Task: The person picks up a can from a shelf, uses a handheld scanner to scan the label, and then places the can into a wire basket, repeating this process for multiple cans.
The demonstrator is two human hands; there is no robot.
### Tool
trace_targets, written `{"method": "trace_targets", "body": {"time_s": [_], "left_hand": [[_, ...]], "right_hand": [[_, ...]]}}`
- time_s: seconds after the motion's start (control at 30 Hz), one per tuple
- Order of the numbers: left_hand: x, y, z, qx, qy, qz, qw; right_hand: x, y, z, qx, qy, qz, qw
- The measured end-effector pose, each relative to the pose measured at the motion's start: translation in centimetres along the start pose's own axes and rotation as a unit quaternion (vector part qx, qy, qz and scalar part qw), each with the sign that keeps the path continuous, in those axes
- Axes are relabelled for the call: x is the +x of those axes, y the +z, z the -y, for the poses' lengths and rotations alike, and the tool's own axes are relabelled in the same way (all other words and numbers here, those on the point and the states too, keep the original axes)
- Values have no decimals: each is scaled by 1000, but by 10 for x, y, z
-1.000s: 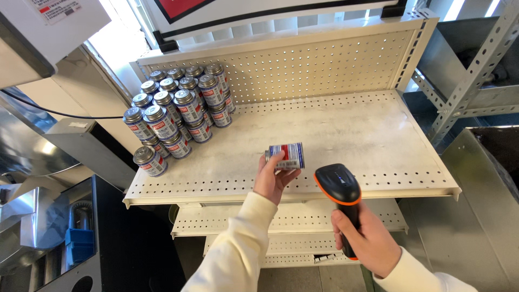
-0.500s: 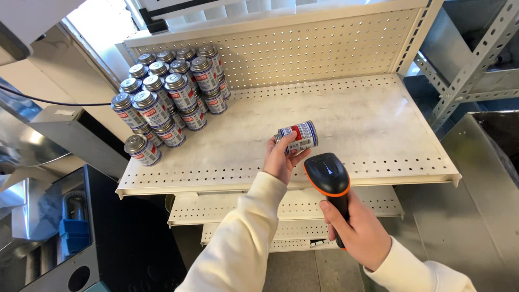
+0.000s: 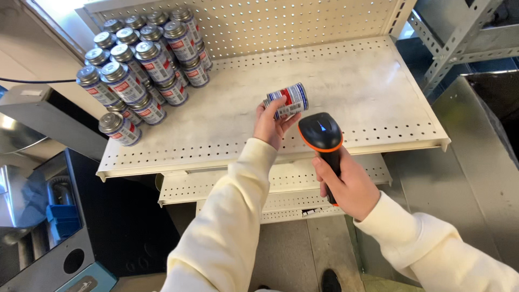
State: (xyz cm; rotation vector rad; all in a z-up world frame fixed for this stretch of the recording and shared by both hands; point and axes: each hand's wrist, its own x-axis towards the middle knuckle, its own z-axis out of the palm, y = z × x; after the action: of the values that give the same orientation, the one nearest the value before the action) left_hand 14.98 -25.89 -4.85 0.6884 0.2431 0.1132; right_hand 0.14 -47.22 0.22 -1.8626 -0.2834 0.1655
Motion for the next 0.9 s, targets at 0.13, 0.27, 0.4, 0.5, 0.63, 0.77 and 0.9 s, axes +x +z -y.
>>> {"method": "trace_targets", "body": {"time_s": [0.13,0.27,0.4,0.5,0.63,0.77,0.9], "left_hand": [[3,0,0,16,5,3,1000],[-1,3,-4,22,-8,0,1000],[-3,3,-8,32,-14,-3,999],[6,-3,-8,37,-17,-7,999],[11,-2,-10,43,-6,3,999],[4,6,-14,17,5,11,1000],[-20,34,-28,27,-20,-24,999]], "right_hand": [[1,-1,0,-4,-1,-1,1000],[2,0,2,-16,9,-3,1000],[-3,-4,12,-15,19,6,1000],[-5,-7,8,-29,28,0,999],[-7,-7,3,-27,38,5,999],[-3,-4,-8,-11,31,7,999],[-8,-7,28,-96,64,25,993]]}}
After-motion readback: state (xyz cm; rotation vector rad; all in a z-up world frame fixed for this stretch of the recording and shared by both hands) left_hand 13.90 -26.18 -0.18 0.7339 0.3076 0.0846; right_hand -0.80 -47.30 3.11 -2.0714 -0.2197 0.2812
